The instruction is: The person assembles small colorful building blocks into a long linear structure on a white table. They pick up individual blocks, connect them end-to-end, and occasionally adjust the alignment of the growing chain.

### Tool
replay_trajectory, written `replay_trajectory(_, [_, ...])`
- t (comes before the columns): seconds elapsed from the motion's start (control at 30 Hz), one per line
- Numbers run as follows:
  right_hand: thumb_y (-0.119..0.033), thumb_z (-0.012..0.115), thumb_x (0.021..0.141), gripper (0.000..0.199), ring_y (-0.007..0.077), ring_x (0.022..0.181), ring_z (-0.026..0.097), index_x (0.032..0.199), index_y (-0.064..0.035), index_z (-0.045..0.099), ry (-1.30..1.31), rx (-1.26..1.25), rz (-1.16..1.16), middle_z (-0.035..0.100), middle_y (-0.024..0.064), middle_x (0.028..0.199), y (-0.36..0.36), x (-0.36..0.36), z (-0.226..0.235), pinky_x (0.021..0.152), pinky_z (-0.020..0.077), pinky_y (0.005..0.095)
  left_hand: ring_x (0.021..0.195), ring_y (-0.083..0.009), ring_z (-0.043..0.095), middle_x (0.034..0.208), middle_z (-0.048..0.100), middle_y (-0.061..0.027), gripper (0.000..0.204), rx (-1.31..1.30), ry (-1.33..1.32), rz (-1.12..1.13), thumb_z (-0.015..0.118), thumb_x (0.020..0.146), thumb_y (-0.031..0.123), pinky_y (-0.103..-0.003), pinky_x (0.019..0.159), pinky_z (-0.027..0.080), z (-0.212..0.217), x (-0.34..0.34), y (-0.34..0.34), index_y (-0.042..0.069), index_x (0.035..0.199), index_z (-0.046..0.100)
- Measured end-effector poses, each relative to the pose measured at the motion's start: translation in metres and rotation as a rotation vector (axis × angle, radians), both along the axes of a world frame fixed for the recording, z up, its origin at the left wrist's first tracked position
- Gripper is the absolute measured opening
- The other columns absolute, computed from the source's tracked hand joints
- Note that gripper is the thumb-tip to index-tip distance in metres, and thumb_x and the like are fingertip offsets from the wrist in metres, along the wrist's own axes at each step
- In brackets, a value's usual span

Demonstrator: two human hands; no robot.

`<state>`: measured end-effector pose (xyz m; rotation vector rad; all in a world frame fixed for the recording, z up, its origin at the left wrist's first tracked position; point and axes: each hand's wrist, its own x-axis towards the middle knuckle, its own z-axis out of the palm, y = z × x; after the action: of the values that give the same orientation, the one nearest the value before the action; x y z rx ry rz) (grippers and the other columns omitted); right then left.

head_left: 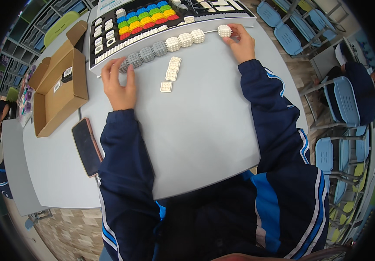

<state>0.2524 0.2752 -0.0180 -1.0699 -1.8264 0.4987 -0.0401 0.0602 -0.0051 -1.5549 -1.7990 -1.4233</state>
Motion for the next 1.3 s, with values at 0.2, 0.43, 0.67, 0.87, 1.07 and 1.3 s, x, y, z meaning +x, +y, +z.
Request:
replay_trajectory(0.2, [-0.01,0.076,0.078,0.046,0.023,0.111,0.066,0.121,-0.0109,0.061,-0.101,-0.034,0.14,0.071,0.0078,0.112,0.001,-0.007,-0.002,0.093,0.0495,0.0329,0.099,-0.0265,0.051,0.114,0.052,-0.0134,0.056,-0.103,-0.037,0.132,0.083,0.075,0.025,-0.037,0.085,0.045,-0.007,-0.01,0.001,0.005,0.12,0.059])
replay_trajectory(0.43, [-0.02,0.08,0.073,0.047,0.0215,0.09,0.064,0.117,-0.0111,0.065,-0.138,0.109,0.153,0.069,0.0058,0.11,-0.001,-0.007,0.0,0.083,0.0518,0.0331,0.099,-0.0333,0.046,0.105,0.047,-0.0174,0.063,-0.174,-0.075,0.244,0.087,0.066,0.029,-0.042,0.088,0.041,-0.009,-0.012,0.003,-0.001,0.107,0.05])
replay_trajectory(0.67, [-0.023,0.079,0.079,0.042,0.0159,0.086,0.064,0.117,-0.0104,0.068,-0.13,0.128,0.18,0.067,0.0045,0.109,-0.006,-0.017,0.002,0.082,0.0512,0.0299,0.097,-0.0355,0.045,0.097,0.045,-0.0175,0.059,-0.228,-0.084,0.229,0.087,0.067,0.028,-0.043,0.087,0.039,-0.012,-0.012,0.003,0.0,0.098,0.046])
replay_trajectory(0.87, [-0.023,0.078,0.081,0.042,0.0165,0.088,0.064,0.12,-0.0103,0.068,-0.15,0.133,0.189,0.067,0.0054,0.109,-0.008,-0.021,0.002,0.083,0.0514,0.0307,0.092,-0.0297,0.045,0.098,0.045,-0.0149,0.058,-0.191,-0.101,0.19,0.086,0.071,0.032,-0.039,0.083,0.041,-0.017,-0.018,0.004,-0.001,0.097,0.047])
replay_trajectory(1.07, [-0.021,0.077,0.083,0.043,0.0191,0.091,0.065,0.123,-0.0088,0.066,-0.111,0.171,0.268,0.066,0.008,0.113,-0.007,-0.029,-0.003,0.084,0.0518,0.0312,0.094,-0.036,0.051,0.102,0.046,-0.0177,0.054,-0.251,-0.121,0.162,0.084,0.072,0.023,-0.041,0.083,0.045,-0.013,-0.011,0.003,-0.001,0.101,0.046])
replay_trajectory(1.3, [-0.021,0.077,0.083,0.043,0.0229,0.091,0.067,0.119,-0.0061,0.059,-0.116,0.127,0.222,0.068,0.0098,0.111,-0.022,-0.044,0.002,0.082,0.0528,0.0329,0.092,-0.0362,0.051,0.102,0.046,-0.0177,0.052,-0.261,-0.138,0.187,0.083,0.073,0.024,-0.043,0.082,0.045,-0.014,-0.014,0.001,-0.001,0.101,0.047])
